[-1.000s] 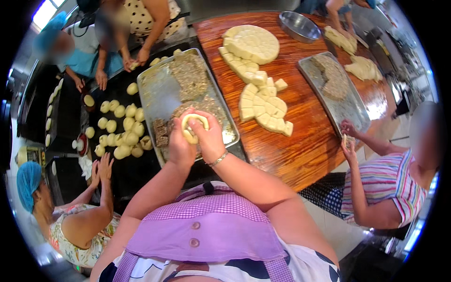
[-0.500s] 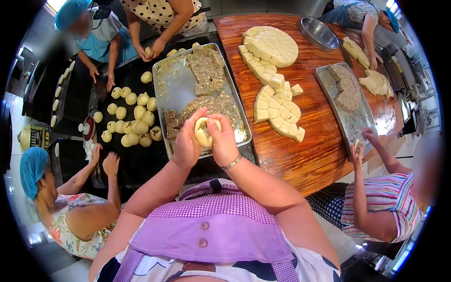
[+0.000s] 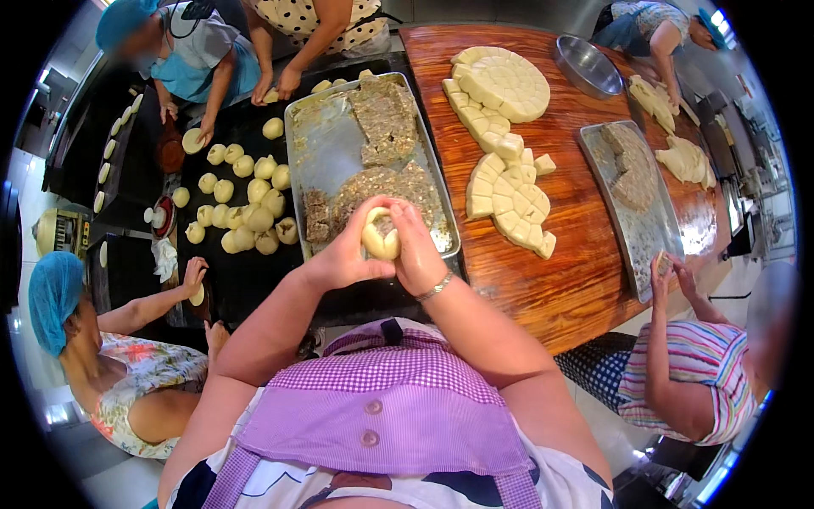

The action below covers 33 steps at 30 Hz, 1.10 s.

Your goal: The person flattens pieces of dough, adds filling from a metal tray by hand, and pinches the edges together to form filled dough balls.

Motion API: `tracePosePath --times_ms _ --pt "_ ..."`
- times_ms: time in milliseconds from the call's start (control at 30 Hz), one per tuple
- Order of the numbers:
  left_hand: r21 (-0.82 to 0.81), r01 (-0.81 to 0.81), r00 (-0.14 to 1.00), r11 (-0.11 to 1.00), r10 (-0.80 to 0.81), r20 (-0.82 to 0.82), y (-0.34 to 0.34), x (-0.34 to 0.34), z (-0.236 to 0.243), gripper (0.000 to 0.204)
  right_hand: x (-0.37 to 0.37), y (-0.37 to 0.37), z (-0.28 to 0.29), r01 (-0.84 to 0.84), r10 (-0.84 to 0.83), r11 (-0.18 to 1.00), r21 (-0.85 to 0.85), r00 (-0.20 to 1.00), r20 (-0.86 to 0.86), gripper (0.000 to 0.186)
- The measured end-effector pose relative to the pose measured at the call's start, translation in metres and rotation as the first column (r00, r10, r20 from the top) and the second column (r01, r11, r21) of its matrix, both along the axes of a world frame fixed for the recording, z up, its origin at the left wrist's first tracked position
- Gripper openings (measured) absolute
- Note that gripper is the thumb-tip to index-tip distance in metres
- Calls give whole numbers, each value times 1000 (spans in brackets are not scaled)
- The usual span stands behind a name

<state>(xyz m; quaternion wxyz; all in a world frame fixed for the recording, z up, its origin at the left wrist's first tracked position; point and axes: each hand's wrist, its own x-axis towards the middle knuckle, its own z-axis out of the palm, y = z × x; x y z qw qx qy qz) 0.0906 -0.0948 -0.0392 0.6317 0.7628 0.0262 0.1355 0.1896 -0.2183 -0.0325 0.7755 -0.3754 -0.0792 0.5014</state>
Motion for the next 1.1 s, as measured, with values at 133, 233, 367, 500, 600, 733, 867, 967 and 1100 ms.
tracePosePath --times_ms 133,233,367,500,600,733,867,967,1100 --pt "-61 55 977 997 -67 -201 1 -15 7 109 3 -19 7 -259 288 957 -128 829 479 59" --pt "106 -30 985 994 48 -167 -11 -17 3 104 -3 -28 10 -155 330 942 -299 602 727 65" --pt "363 -94 992 927 120 -50 -17 -12 3 102 -15 -28 -11 60 249 959 -279 300 921 66" --pt "137 -56 998 989 59 -20 -13 -20 9 104 -12 -30 5 22 249 966 -256 173 953 61" --pt "-225 -49 995 973 29 -91 -18 -26 32 101 10 -34 18 91 116 988 -129 133 984 57" --pt "-198 -10 998 980 24 65 -32 -19 30 86 5 -30 4 -312 313 949 47 950 -6 50" --pt "347 -193 981 918 169 99 -28 -21 28 70 -6 -25 25 -394 395 919 -15 917 56 57" --pt "296 -223 960 929 157 233 -28 -23 20 59 -13 -22 16 -341 346 938 -58 924 162 60" --pt "313 -106 972 944 32 234 -15 -29 22 55 -22 -28 31 -400 406 910 -113 914 31 62"
